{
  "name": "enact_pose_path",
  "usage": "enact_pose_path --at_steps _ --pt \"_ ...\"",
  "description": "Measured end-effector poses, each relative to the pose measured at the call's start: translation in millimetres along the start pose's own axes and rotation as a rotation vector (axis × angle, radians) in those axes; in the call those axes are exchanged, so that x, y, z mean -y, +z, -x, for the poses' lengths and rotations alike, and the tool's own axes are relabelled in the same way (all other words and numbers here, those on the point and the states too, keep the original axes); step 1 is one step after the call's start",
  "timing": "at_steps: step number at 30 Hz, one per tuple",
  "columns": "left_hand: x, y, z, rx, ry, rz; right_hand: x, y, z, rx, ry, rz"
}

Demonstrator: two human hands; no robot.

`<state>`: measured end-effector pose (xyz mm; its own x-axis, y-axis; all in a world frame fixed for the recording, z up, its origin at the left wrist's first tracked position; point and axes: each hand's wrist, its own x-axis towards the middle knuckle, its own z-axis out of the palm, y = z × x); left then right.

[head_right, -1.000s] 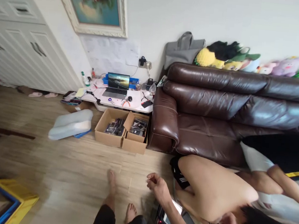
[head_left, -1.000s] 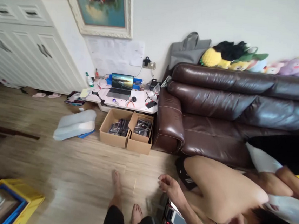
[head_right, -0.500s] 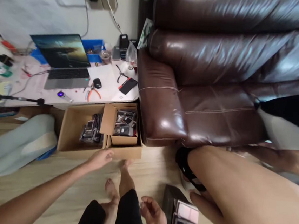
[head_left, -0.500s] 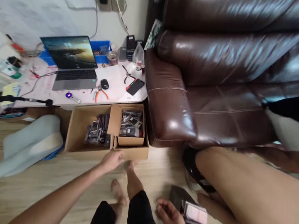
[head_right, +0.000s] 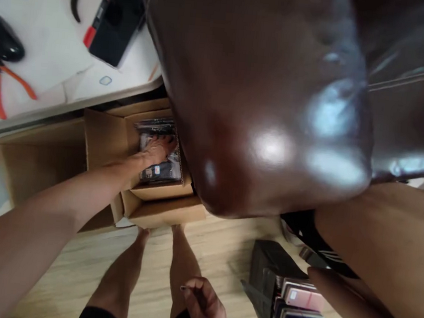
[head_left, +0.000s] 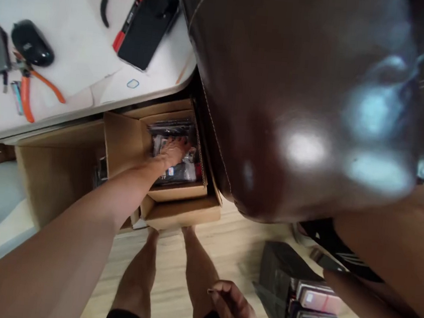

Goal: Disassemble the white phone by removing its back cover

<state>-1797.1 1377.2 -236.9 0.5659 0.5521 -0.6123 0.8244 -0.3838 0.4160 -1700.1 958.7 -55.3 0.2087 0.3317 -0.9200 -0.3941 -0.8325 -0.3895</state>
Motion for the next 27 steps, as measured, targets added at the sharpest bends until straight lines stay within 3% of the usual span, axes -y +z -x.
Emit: enact_pose_path --at_steps 3,7,12,16,21,24,27 --pt "5.7 -2.4 14.4 0.008 -0.025 0.085 11.1 6.6 8.8 0.028 0.021 -0.018" --pt "-1.4 -17.1 77.2 0.029 -0.052 0.283 43.1 20.4 32.9 -0.018 -0.044 -0.054" --pt "-39.0 -61.7 216.5 0.133 -0.056 0.609 97.8 53.9 89.9 -0.048 -0.235 -0.168" --pt "-79.5 -110.1 349.3 0.31 0.011 0.818 127.5 87.9 168.0 -0.019 -0.455 -0.256" --pt "-121.5 -168.3 488.8 0.567 0.051 1.134 122.2 130.1 285.8 0.087 -0.555 -0.303" --pt "-135.3 -189.9 544.5 0.663 0.085 1.141 102.5 145.7 351.7 -0.076 -0.641 -0.261" --pt "-144.1 -196.8 578.9 0.738 0.143 1.034 78.7 151.2 409.0 -0.281 -0.786 -0.163"
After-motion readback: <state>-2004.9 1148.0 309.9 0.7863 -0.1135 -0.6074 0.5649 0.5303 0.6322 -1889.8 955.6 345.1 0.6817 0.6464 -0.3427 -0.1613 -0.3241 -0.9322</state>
